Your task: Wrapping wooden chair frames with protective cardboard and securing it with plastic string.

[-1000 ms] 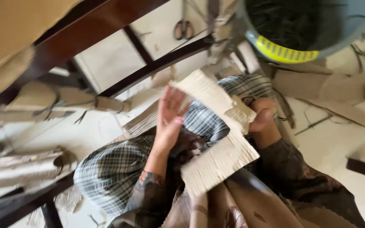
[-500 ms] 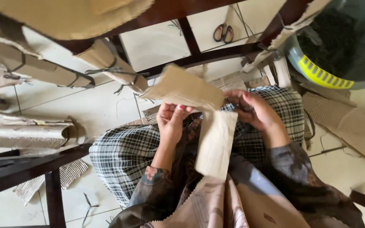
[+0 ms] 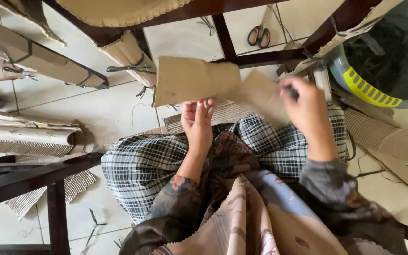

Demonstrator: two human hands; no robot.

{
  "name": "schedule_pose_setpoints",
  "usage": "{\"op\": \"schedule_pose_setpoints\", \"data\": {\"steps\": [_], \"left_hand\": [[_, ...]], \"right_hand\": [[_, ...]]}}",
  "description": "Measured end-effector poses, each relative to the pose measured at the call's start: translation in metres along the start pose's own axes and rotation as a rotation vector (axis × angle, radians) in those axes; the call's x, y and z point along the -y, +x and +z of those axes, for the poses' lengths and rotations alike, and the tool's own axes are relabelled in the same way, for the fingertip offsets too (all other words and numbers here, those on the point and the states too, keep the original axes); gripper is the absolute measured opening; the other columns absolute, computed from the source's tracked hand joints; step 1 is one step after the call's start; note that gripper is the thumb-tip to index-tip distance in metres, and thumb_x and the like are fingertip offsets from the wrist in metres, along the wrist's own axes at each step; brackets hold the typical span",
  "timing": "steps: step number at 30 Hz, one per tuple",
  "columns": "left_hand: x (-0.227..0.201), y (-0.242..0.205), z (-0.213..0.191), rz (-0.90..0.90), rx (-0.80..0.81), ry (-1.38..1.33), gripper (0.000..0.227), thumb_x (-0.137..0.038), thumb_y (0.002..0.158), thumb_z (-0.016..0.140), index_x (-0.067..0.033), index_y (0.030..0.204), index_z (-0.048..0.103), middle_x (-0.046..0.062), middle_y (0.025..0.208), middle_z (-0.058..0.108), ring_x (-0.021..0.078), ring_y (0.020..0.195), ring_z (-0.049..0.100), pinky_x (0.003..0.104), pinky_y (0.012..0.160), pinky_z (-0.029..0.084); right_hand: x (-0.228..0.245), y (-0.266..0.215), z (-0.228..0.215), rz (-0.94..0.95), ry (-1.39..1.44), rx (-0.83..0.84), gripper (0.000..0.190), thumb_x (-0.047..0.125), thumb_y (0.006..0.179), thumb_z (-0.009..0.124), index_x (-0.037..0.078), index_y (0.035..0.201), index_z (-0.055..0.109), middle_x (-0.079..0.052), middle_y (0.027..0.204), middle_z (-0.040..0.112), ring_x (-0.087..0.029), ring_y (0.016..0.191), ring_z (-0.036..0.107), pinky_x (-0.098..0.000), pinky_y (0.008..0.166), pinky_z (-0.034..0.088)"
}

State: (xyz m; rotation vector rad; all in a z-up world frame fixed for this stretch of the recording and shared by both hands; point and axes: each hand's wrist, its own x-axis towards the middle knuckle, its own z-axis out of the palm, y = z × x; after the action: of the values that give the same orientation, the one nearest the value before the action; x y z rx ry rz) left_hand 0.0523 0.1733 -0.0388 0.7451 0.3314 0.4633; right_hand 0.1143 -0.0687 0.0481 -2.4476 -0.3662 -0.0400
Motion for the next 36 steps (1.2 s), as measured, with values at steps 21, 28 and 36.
{"op": "schedule_pose_setpoints", "data": {"steps": [21, 28, 36], "left_hand": [[0.021, 0.036, 0.033, -0.543, -0.037, 0.312, 0.033, -0.014, 0.100, 0.046, -0.0035, 0.078, 0.068, 0.001, 0.068, 0.059, 0.0146, 0.074, 0.073, 0.031, 0.081, 0.061], [-0.009, 0.098, -0.012, 0.832, 0.483, 1.730, 0.035, -0.050, 0.087, 0.077, -0.0233, 0.109, 0.071, 0.006, 0.099, 0.069, 0.0286, 0.085, 0.074, 0.039, 0.071, 0.058], [0.013, 0.116, -0.020, 0.712, 0.493, 1.644, 0.042, -0.048, 0.101, 0.062, -0.0385, 0.142, 0.060, -0.016, 0.137, 0.066, 0.0096, 0.128, 0.061, 0.041, 0.111, 0.031]], "right_hand": [[-0.022, 0.104, 0.154, -0.681, 0.038, -0.298, 0.022, 0.014, 0.107, 0.057, 0.026, 0.100, 0.073, 0.001, 0.133, 0.071, -0.020, 0.127, 0.064, -0.0395, 0.105, 0.030], [-0.023, 0.103, 0.152, -0.661, 0.129, -0.260, 0.033, 0.028, 0.114, 0.047, 0.026, 0.095, 0.074, -0.001, 0.130, 0.073, -0.019, 0.125, 0.065, -0.0359, 0.113, 0.019], [0.030, 0.111, 0.125, -0.457, 0.627, -0.239, 0.033, 0.022, 0.113, 0.040, 0.011, 0.123, 0.070, -0.007, 0.116, 0.071, -0.023, 0.111, 0.064, -0.0360, 0.105, 0.035]]}}
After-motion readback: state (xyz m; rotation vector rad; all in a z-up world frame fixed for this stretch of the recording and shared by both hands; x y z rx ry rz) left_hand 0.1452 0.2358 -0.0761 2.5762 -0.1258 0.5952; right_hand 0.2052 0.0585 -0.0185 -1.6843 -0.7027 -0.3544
